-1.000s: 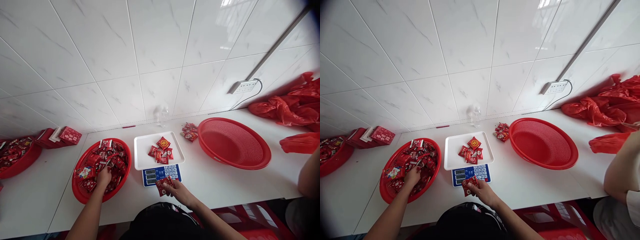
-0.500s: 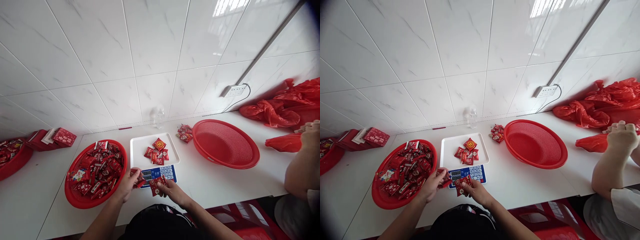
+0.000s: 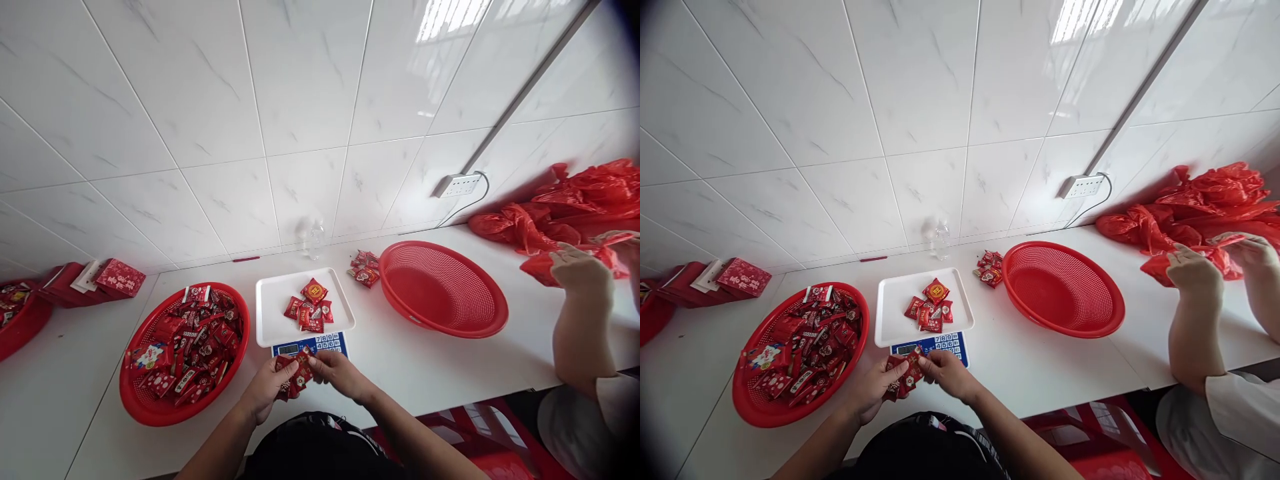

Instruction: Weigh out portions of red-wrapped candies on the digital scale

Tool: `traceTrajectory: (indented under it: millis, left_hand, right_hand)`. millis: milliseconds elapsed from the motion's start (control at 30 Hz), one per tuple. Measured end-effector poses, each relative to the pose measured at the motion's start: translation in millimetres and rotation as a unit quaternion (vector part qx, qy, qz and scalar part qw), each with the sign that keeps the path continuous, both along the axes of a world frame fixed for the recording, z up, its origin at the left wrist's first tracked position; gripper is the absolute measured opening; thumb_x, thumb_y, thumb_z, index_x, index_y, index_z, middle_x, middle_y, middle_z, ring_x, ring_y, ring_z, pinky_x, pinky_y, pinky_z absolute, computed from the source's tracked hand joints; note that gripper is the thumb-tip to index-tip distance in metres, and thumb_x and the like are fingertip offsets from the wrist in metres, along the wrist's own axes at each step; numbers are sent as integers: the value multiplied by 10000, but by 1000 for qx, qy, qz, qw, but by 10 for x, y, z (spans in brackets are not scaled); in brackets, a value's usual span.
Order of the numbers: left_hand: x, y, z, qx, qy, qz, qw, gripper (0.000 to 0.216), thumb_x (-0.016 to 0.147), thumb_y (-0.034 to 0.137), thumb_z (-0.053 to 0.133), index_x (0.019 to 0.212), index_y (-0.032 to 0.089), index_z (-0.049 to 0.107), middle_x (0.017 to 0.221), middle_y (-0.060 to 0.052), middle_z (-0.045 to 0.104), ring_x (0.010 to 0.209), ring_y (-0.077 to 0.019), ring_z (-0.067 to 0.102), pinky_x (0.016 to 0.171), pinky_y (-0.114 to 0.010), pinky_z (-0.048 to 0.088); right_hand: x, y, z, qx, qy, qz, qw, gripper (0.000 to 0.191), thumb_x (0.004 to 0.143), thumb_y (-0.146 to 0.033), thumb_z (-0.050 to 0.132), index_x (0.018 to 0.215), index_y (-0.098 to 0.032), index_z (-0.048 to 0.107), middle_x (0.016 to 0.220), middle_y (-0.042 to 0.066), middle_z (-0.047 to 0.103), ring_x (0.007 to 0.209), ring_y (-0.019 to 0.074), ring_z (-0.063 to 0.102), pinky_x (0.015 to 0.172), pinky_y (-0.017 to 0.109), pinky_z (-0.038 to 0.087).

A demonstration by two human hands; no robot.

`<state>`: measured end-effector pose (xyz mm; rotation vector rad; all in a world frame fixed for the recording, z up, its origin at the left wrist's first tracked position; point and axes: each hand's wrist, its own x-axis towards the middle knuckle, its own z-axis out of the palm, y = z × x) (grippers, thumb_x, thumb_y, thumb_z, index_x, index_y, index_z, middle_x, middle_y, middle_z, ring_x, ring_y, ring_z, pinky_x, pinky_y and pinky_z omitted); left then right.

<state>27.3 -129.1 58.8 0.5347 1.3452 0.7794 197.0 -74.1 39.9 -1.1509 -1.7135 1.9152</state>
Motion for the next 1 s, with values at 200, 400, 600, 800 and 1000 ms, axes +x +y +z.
traceTrajectory:
  millis: [200,400,600,800,1000]
  left_hand:
    - [-201,-47,-26,0,1,66,998,434,609,475,696,863,152,559,673,-22,656,533,-105,573,495,-211,380]
    - [-247,-108,-36,-11,3,74,997,428,631,482,677,883,153,568,664,-19,662,520,-95,564,501,-209,379]
    - [-257,-119,-13,-17,11,70,997,444,622,499,675,890,161,570,672,-23,672,519,-102,571,468,-194,326]
    - [-303,-118,-43,-11,2,68,998,438,633,484,674,915,164,576,732,-38,688,571,-119,588,492,-199,334]
    - [-302,-140,-43,-12,-3,79,997,431,620,467,690,904,158,590,776,-47,692,613,-124,597,524,-205,356]
  right_hand:
    - [11,519,-45,270,-208,-67,938,352,848,-437,408,1034,-211,603,1088,79,599,1008,220,522,842,333,412]
    - [-207,741,-202,319,-309,59,894,489,843,-398,430,1279,-178,452,1359,94,421,1246,270,343,1005,388,295]
    - [-353,860,-241,352,-294,72,886,477,857,-435,399,1291,-238,426,1417,50,335,1289,256,268,1024,384,268]
    - [-300,1226,-240,322,-366,60,871,567,856,-523,347,1346,-239,328,1490,53,136,1358,274,42,1054,428,181]
    - [-227,1155,-314,312,-359,91,875,574,853,-505,358,1360,-241,305,1486,54,166,1362,264,37,1063,426,160]
